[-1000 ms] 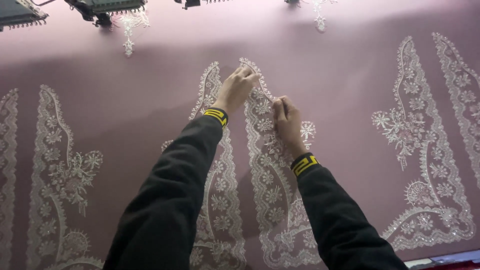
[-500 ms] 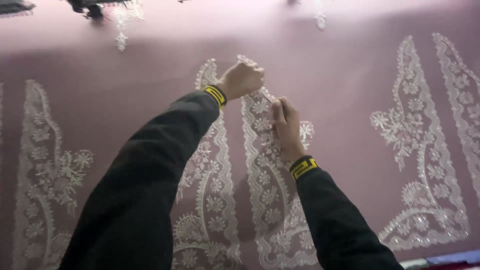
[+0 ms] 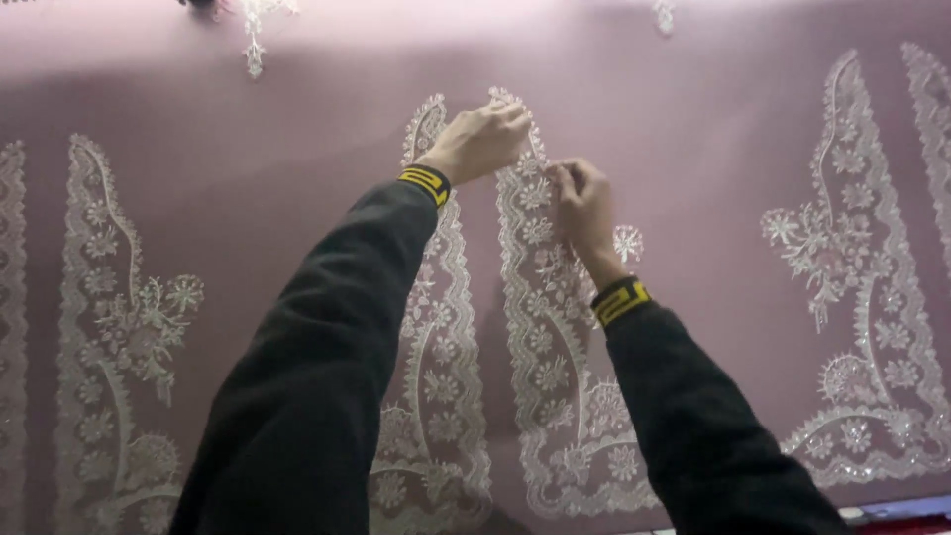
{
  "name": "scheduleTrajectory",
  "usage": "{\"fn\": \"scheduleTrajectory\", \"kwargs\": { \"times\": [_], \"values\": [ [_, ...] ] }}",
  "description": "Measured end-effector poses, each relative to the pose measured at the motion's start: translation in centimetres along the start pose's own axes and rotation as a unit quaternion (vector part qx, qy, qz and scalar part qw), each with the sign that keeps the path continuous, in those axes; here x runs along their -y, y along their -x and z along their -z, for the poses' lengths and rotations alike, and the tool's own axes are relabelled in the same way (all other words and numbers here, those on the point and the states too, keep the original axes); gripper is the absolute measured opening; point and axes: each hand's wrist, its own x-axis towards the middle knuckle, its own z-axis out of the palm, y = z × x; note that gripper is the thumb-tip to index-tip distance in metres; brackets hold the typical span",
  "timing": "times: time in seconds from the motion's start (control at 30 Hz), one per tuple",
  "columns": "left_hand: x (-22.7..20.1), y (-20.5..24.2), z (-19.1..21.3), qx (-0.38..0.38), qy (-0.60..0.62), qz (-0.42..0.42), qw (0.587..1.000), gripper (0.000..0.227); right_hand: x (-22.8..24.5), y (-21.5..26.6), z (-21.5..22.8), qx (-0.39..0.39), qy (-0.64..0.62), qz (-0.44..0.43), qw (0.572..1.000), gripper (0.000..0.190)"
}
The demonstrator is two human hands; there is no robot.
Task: Manually inspecting and cleaning up embroidered patterns on a large piece of fabric on an industrial machine.
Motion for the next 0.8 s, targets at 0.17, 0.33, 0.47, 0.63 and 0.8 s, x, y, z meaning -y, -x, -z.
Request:
{"fn": "scheduleTrajectory", "kwargs": {
  "times": [0.17,0.33,0.47,0.63,0.8],
  "values": [
    [-3.8,3.1,3.8,-0.029,0.076,0.109,0.991,0.009,-4.8,-3.9,-1.4,0.028,0.166,0.045,0.985,0.018],
    [-8.9,6.5,5.1,-0.054,0.184,0.228,0.955,0.007,-2.3,-5.6,-2.2,0.062,0.375,0.093,0.920,0.015],
    [-14.1,8.8,6.0,-0.126,0.249,0.290,0.915,0.008,-2.0,-5.8,-3.4,0.098,0.480,0.108,0.865,0.012],
    [-17.8,10.0,7.7,-0.160,0.327,0.336,0.869,0.014,-4.7,-7.6,-4.9,0.132,0.553,0.159,0.807,0.006],
    [-19.3,10.1,7.6,-0.199,0.336,0.357,0.849,0.010,-5.8,-8.7,-5.2,0.136,0.623,0.267,0.723,0.007]
  ]
}}
